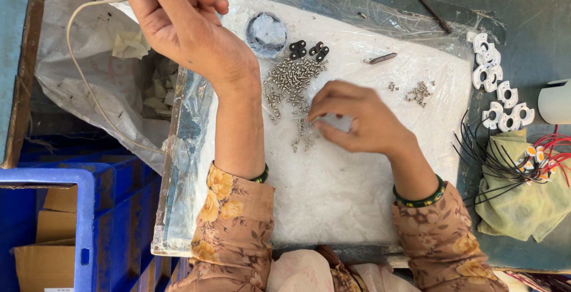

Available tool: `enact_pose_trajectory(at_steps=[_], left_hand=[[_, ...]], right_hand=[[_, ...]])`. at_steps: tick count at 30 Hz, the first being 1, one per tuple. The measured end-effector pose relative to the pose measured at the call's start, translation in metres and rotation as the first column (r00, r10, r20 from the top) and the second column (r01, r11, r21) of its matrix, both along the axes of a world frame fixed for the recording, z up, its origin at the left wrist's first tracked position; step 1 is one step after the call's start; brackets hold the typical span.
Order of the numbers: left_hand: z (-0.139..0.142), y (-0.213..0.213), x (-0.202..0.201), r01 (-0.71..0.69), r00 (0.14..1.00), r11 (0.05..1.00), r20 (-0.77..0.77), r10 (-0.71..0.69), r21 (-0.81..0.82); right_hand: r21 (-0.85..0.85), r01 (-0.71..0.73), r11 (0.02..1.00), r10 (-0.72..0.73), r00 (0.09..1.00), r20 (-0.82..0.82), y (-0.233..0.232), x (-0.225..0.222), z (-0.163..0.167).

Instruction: The person uses a power drill to secure a small LED module inside a white cylindrical housing. They then insert wires through the housing and connect them to the LED, completing the assembly of one unit.

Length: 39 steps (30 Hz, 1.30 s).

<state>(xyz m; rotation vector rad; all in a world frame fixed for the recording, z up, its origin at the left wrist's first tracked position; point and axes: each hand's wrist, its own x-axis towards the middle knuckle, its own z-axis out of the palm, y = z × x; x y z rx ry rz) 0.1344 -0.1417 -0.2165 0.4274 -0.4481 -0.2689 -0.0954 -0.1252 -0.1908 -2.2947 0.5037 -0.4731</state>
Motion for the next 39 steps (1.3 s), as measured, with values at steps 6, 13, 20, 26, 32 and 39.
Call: enact_pose_trajectory(at_steps=[6, 13, 20, 26, 32, 39], left_hand=[[0.002, 0.001, 0.0, 0.017, 0.999, 1.0, -0.031, -0.018, -0.009], [0.005, 0.001, -0.001, 0.003, 0.999, 1.0, -0.034, -0.003, 0.003], [0.007, 0.001, -0.003, 0.015, 0.996, 0.999, -0.092, -0.012, 0.029], [0.004, 0.0, -0.004, 0.033, 0.994, 0.999, -0.1, -0.033, -0.005], [-0.001, -0.003, -0.005, 0.011, 0.997, 1.0, -0.079, -0.01, 0.012], [-0.003, -0.004, -0.006, 0.008, 0.997, 1.0, -0.078, -0.007, 0.019]], right_hand=[[0.078, -0.012, 0.997, 0.036, 0.948, -0.318, 0.008, 0.008, 0.017], [0.038, 0.18, 0.983, -0.177, 0.981, -0.076, 0.011, 0.009, 0.011], [-0.416, 0.032, 0.909, -0.074, 0.993, -0.087, 0.036, 0.037, -0.012], [-0.402, 0.209, 0.891, -0.247, 0.968, -0.044, 0.02, 0.028, -0.012], [-0.41, 0.326, 0.852, -0.368, 0.93, -0.026, 0.022, 0.03, -0.015], [-0.431, 0.182, 0.884, -0.237, 0.969, -0.077, 0.021, 0.034, -0.018]])
